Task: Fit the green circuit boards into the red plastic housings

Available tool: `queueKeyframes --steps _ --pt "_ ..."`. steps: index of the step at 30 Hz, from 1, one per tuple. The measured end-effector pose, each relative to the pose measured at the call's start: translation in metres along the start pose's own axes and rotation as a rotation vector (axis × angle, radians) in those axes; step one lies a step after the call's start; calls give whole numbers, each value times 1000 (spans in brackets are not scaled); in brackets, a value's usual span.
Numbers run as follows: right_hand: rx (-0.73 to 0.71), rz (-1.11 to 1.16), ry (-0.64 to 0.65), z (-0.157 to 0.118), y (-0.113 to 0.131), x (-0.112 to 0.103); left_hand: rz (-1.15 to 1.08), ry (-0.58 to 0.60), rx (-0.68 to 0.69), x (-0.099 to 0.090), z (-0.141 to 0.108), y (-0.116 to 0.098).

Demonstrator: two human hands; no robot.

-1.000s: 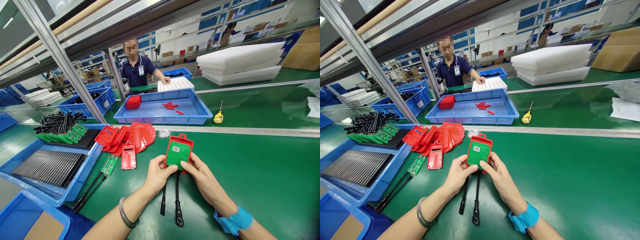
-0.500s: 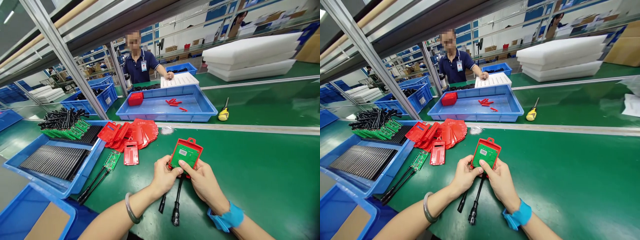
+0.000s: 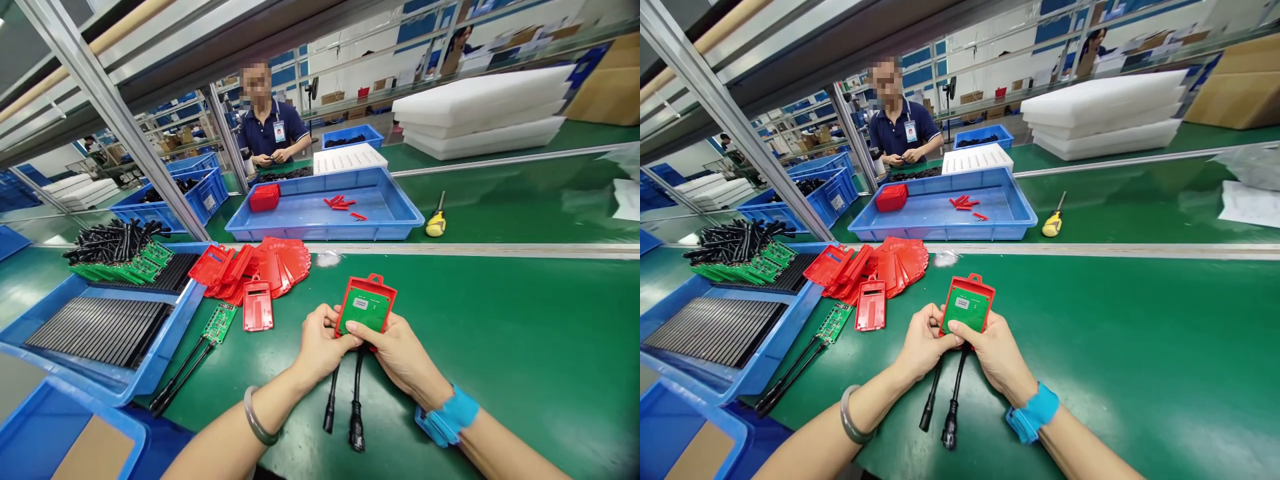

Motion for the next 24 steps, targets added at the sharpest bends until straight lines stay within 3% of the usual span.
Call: queueKeyframes --steps 13,19,24 --pt "-74 -53 -123 -5 -5 0 -56 -28 -26 0 -3 7" --pt "23 -104 107 3 7 1 -114 57 -82 -1 0 3" --pt "-19 -327 170 5 23 -7 -163 16 -54 -1 -2 -2"
Point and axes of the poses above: each hand's wrist, its own z-axis towards the middle knuckle, its own x-axis out of the palm, y = z × x, the point moved 7 cm from there along z, towards the middle knuckle, and after that the axes turned 14 degrees about y, right-handed, at the moved point
